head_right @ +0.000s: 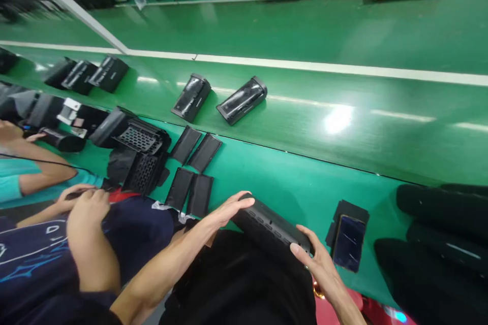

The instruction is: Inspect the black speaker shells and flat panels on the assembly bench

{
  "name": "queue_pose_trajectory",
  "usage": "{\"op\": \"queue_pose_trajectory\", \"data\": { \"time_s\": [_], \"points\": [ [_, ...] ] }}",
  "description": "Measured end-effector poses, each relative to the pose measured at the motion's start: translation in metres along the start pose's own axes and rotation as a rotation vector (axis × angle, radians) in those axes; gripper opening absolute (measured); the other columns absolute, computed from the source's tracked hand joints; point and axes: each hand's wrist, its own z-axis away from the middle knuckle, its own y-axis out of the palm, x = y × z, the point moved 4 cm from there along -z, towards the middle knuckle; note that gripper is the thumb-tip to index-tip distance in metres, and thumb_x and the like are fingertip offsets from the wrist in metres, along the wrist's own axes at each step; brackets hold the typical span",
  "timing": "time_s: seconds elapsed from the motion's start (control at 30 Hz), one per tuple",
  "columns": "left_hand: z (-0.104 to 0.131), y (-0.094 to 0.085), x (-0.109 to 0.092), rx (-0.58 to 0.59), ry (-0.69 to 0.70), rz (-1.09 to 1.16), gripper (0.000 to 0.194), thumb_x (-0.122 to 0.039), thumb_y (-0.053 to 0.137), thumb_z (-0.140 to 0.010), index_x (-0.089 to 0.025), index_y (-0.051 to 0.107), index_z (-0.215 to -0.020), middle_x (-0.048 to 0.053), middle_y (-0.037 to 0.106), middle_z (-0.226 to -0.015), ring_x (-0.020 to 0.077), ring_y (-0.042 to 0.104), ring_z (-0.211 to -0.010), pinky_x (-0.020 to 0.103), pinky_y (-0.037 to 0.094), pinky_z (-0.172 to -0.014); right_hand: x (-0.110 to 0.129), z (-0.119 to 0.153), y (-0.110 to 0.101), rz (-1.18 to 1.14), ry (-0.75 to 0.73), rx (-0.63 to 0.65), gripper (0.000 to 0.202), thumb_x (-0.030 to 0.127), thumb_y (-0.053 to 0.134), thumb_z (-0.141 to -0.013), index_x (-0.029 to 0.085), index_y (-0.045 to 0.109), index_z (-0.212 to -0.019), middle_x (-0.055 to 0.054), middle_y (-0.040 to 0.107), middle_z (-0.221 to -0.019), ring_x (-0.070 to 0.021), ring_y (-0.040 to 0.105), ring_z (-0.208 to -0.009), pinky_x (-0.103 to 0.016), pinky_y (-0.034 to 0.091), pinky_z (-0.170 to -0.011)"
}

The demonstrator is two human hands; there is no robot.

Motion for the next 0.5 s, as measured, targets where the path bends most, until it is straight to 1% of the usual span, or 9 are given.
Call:
{"op": "queue_pose_trajectory", "data": {
  "time_s": [0.07,0.13,0.2,0.23,0.3,0.33,0.4,0.47,0.5],
  "points": [
    [-0.01,-0.007,-0.01,-0.052,0.029,0.121,0.075,-0.07,0.071,-0.083,-0.028,0.062,-0.145,0.013,0.065,-0.145,0.0335,0.063,-0.128,0.047,0.052,-0.105,0.009,-0.022,-0.009,-0.111,0.033,-0.023,0.062,0.064,0.088,-0.062,0.03,0.08,-0.113,-0.01,0.079,-0.125,-0.0456,0.064,-0.131,-0.052,0.051,-0.11],
    [-0.021,-0.018,-0.025,-0.15,0.11,0.218,0.082,-0.07,0.071,-0.084,-0.026,0.054,-0.151,0.017,0.062,-0.148,0.0319,0.066,-0.122,0.045,0.056,-0.096,0.029,-0.051,-0.022,-0.289,0.056,-0.09,0.061,0.063,0.09,-0.061,0.026,0.079,-0.107,-0.012,0.081,-0.114,-0.0436,0.071,-0.117,-0.055,0.055,-0.103],
    [-0.031,-0.033,-0.045,-0.295,0.249,0.214,0.08,-0.058,0.08,-0.081,-0.022,0.055,-0.147,0.019,0.062,-0.145,0.0293,0.068,-0.117,0.042,0.057,-0.094,0.064,-0.085,-0.037,-0.478,0.046,-0.153,0.053,0.058,0.089,-0.064,0.024,0.076,-0.103,-0.011,0.081,-0.106,-0.0376,0.074,-0.102,-0.056,0.059,-0.094],
    [-0.035,-0.043,-0.056,-0.377,0.323,0.18,0.074,-0.05,0.083,-0.081,-0.02,0.057,-0.143,0.02,0.064,-0.142,0.0278,0.068,-0.116,0.041,0.056,-0.096,0.086,-0.103,-0.044,-0.569,0.027,-0.184,0.046,0.055,0.086,-0.07,0.024,0.074,-0.101,-0.01,0.08,-0.102,-0.0342,0.074,-0.096,-0.055,0.06,-0.091],
    [-0.04,-0.062,-0.076,-0.534,0.435,0.063,0.059,-0.037,0.082,-0.082,-0.017,0.061,-0.133,0.018,0.069,-0.134,0.0252,0.068,-0.112,0.04,0.055,-0.099,0.134,-0.141,-0.058,-0.727,0.001,-0.246,0.027,0.048,0.07,-0.087,0.023,0.069,-0.099,-0.009,0.078,-0.096,-0.0291,0.073,-0.086,-0.057,0.06,-0.084],
    [-0.04,-0.073,-0.083,-0.612,0.469,-0.03,0.053,-0.032,0.081,-0.083,-0.018,0.062,-0.13,0.017,0.07,-0.13,0.0245,0.068,-0.11,0.041,0.054,-0.099,0.157,-0.16,-0.065,-0.776,-0.008,-0.283,0.024,0.045,0.059,-0.095,0.023,0.067,-0.101,-0.01,0.077,-0.098,-0.0282,0.074,-0.086,-0.056,0.06,-0.082],
    [-0.036,-0.097,-0.093,-0.773,0.485,-0.285,0.041,-0.027,0.077,-0.086,-0.019,0.065,-0.125,0.013,0.072,-0.126,0.0253,0.067,-0.112,0.042,0.052,-0.102,0.196,-0.193,-0.08,-0.815,-0.014,-0.341,0.03,0.04,0.041,-0.103,0.022,0.065,-0.104,-0.013,0.075,-0.113,-0.0254,0.075,-0.092,-0.054,0.057,-0.08],
    [-0.029,-0.122,-0.097,-0.927,0.411,-0.575,0.029,-0.025,0.07,-0.093,-0.021,0.067,-0.122,0.011,0.071,-0.126,0.0274,0.063,-0.118,0.044,0.049,-0.106,0.215,-0.22,-0.101,-0.755,-0.019,-0.392,0.034,0.037,0.035,-0.103,0.022,0.065,-0.106,-0.018,0.07,-0.13,-0.0245,0.075,-0.098,-0.053,0.056,-0.083],
    [-0.026,-0.134,-0.097,-0.984,0.354,-0.691,0.025,-0.026,0.066,-0.097,-0.022,0.068,-0.121,0.01,0.071,-0.127,0.0286,0.061,-0.12,0.045,0.047,-0.107,0.215,-0.231,-0.112,-0.695,-0.002,-0.413,0.031,0.036,0.037,-0.102,0.023,0.065,-0.108,-0.021,0.068,-0.135,-0.0262,0.075,-0.099,-0.055,0.055,-0.085]
  ]
}}
